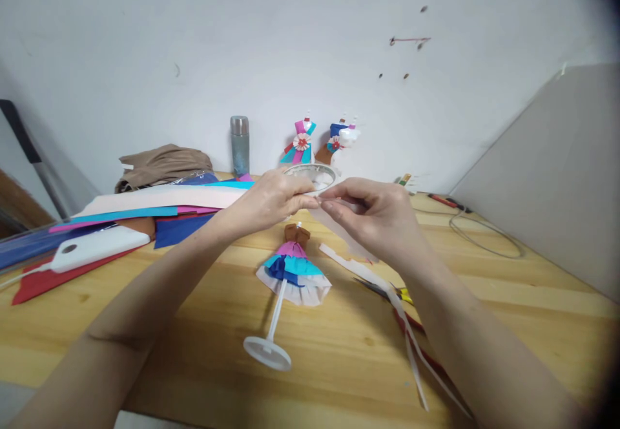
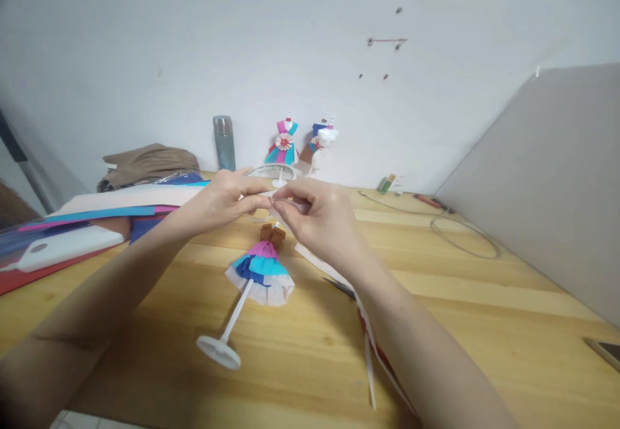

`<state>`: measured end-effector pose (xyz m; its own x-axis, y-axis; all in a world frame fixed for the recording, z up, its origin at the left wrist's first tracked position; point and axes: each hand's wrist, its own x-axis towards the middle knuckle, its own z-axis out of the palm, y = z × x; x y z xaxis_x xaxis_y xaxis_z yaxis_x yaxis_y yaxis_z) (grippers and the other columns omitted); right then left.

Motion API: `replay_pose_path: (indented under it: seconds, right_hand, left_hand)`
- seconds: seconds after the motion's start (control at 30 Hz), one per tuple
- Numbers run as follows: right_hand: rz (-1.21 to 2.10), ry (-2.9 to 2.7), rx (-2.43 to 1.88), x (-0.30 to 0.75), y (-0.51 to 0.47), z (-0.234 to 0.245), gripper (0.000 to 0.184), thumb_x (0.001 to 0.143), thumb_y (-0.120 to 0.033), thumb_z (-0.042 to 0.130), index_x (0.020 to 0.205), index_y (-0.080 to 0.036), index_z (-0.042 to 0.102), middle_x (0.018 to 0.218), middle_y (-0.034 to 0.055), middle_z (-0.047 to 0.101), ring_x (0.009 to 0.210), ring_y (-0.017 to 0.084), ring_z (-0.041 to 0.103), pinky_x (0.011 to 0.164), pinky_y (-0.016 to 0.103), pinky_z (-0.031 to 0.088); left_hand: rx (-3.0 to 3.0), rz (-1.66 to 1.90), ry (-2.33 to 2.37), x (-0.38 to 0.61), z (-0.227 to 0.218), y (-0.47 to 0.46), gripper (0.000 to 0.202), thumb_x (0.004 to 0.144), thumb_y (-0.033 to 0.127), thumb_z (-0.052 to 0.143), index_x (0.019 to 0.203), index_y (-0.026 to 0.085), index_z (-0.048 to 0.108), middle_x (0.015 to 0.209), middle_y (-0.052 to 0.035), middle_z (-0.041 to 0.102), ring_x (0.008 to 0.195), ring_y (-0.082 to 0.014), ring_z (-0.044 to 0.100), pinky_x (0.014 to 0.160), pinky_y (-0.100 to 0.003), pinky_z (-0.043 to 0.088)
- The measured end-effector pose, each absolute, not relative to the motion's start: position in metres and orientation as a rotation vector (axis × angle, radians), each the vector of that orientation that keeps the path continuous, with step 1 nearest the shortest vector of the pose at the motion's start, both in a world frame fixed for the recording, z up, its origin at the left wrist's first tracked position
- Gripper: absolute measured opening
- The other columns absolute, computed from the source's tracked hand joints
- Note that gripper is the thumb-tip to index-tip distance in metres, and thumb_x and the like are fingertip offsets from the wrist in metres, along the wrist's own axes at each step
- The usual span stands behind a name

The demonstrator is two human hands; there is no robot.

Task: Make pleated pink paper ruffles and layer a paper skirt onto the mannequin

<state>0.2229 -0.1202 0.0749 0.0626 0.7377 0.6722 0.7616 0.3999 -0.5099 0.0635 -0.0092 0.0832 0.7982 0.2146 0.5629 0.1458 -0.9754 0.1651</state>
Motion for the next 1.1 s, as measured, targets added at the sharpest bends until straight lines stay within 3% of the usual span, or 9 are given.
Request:
replay_pose_path:
  seconds: [0.17,0.43,0.63,0.83,1.1]
  right_hand:
    - [-0.052,-1.613,-1.313,0.221,-0.119,0.073,0.015,0.077,-0.025,0.064,0.065,-0.022,0.056,0.056,-0.0037,0.053,0.048,0.010,0.043,0.047,0.025,0.032]
    - [-0.098,-1.585,-1.330,0.220,-0.117,0.070,0.023,0.076,-0.026,0.064,0.061,-0.022,0.048,0.053,-0.0050,0.048,0.047,0.009,0.040,0.045,0.024,0.031]
    - [-0.208,-1.523,-1.376,0.218,-0.116,0.070,0.036,0.077,-0.032,0.070,0.056,-0.023,0.041,0.051,-0.0046,0.042,0.049,0.011,0.038,0.046,0.026,0.031]
    - [-0.221,-1.610,-1.366,0.221,-0.119,0.072,0.028,0.079,-0.031,0.068,0.062,-0.022,0.048,0.053,-0.0040,0.046,0.050,0.011,0.040,0.049,0.026,0.033]
    - [-0.121,-1.605,-1.308,0.221,-0.118,0.069,0.008,0.079,-0.024,0.063,0.072,-0.022,0.063,0.063,0.0000,0.064,0.052,0.013,0.051,0.052,0.028,0.037]
  left_hand:
    - [2.820,0.934,0.286,0.063,0.085,-0.011,0.027,0.091,0.027,0.055,0.066,0.019,0.055,0.060,0.0013,0.052,0.070,-0.0155,0.052,0.068,-0.027,0.043]
    - [2.809,0.906,0.213,0.066,0.086,-0.014,0.024,0.091,0.033,0.057,0.071,0.021,0.061,0.060,0.0015,0.053,0.068,-0.0157,0.051,0.082,-0.033,0.048]
    - [2.796,0.884,0.213,0.058,0.092,-0.020,0.028,0.093,0.030,0.053,0.068,0.019,0.061,0.060,0.0011,0.053,0.065,-0.0149,0.051,0.071,-0.029,0.045]
    - [2.754,0.912,0.325,0.054,0.093,-0.018,0.025,0.091,0.023,0.050,0.071,0.016,0.063,0.065,0.0005,0.056,0.062,-0.0125,0.049,0.061,-0.025,0.039]
    - [2.779,0.964,0.298,0.057,0.092,-0.018,0.024,0.090,0.020,0.052,0.067,0.017,0.057,0.063,0.0012,0.053,0.063,-0.0122,0.046,0.061,-0.026,0.036]
